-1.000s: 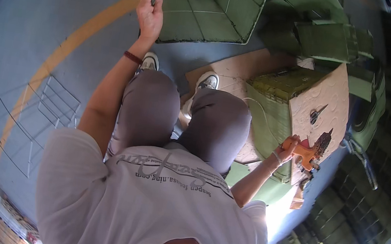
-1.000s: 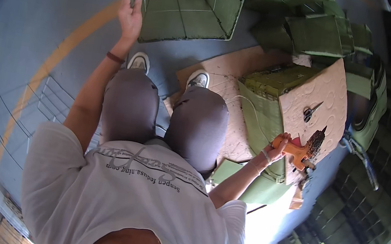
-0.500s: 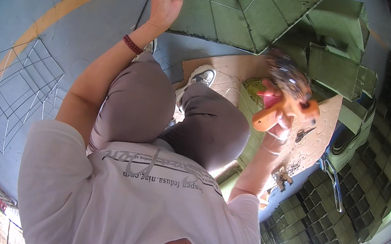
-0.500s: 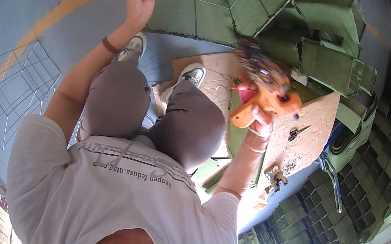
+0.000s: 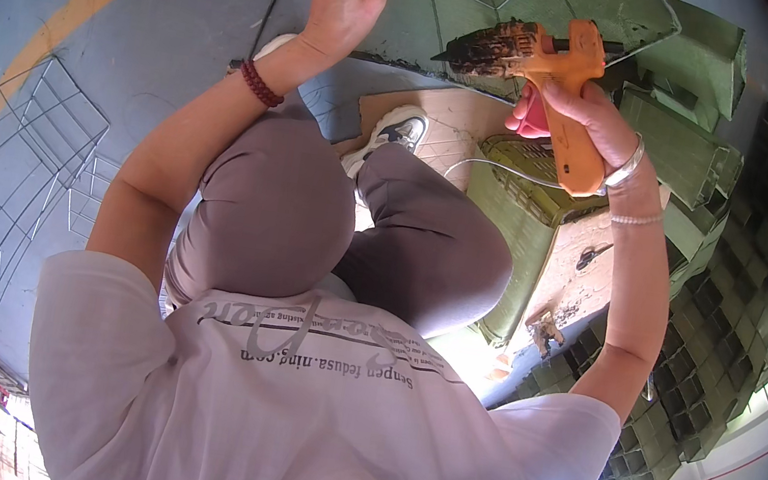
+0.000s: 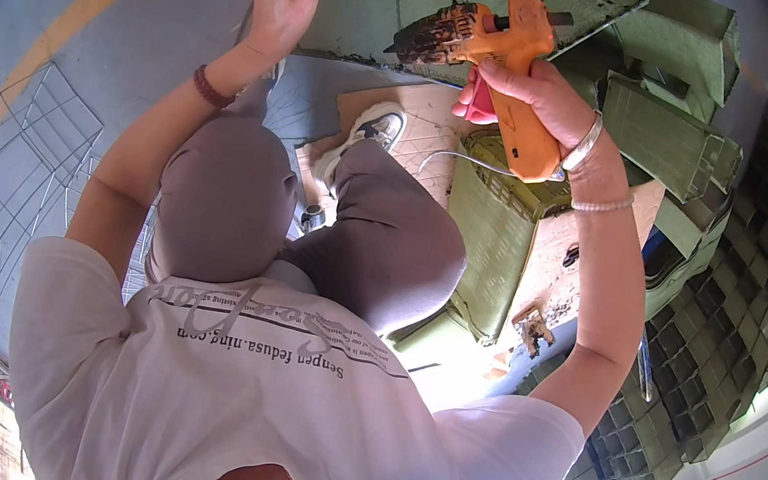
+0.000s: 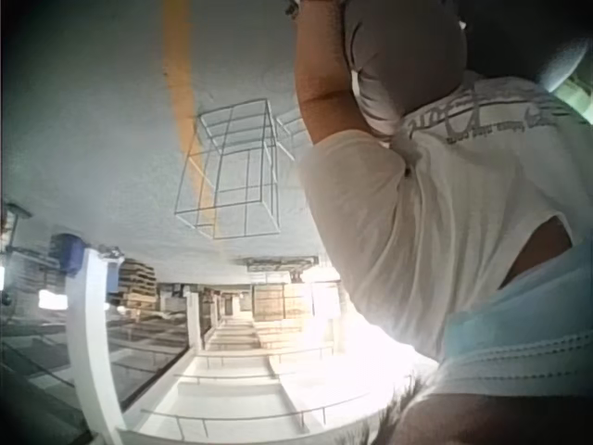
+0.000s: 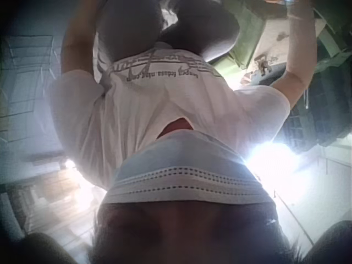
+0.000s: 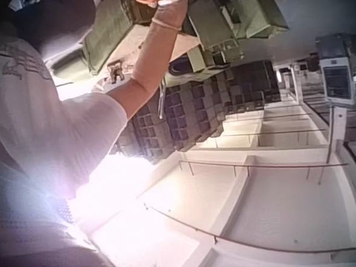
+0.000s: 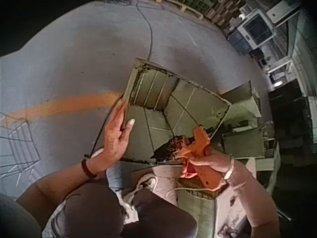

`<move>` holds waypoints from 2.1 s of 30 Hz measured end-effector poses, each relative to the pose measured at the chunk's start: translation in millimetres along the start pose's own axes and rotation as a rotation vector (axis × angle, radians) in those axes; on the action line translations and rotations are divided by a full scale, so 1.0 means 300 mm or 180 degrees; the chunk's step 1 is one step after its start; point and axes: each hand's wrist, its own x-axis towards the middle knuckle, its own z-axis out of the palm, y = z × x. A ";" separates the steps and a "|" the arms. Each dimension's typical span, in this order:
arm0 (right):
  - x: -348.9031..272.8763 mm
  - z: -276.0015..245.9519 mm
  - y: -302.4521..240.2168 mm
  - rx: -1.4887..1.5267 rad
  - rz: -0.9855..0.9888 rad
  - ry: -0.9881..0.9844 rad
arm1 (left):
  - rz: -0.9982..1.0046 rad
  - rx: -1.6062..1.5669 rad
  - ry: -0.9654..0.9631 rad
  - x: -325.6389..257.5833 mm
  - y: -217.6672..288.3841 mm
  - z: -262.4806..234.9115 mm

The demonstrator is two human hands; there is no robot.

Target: Manually assemble green fabric-covered containers using wire frames and a hot glue gun.

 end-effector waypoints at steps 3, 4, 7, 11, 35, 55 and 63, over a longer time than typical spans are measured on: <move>0.019 0.002 -0.025 -0.0169 0.0160 -0.0147 | -0.0576 -0.2375 0.0011 -0.035 -0.056 0.009; 0.023 0.009 -0.040 -0.0210 0.0226 -0.0154 | -0.0584 -0.2377 0.0018 -0.047 -0.072 0.010; 0.038 0.016 -0.065 -0.0271 0.0407 -0.0167 | -0.0743 -0.2701 -0.0075 -0.050 -0.074 0.010; 0.043 0.039 -0.093 -0.0381 0.0537 -0.0153 | -0.0340 -0.1769 -0.0195 -0.041 -0.064 0.010; 0.032 0.049 -0.156 -0.0632 0.0685 -0.0246 | 0.0057 -0.0569 0.0044 0.001 -0.004 -0.009; 0.044 0.071 -0.168 -0.0755 0.0726 -0.0197 | -0.0542 -0.2798 -0.0092 -0.052 -0.068 0.001; 0.038 0.055 -0.155 -0.0631 0.0631 -0.0214 | 0.0208 -0.0642 0.0130 -0.006 -0.019 0.009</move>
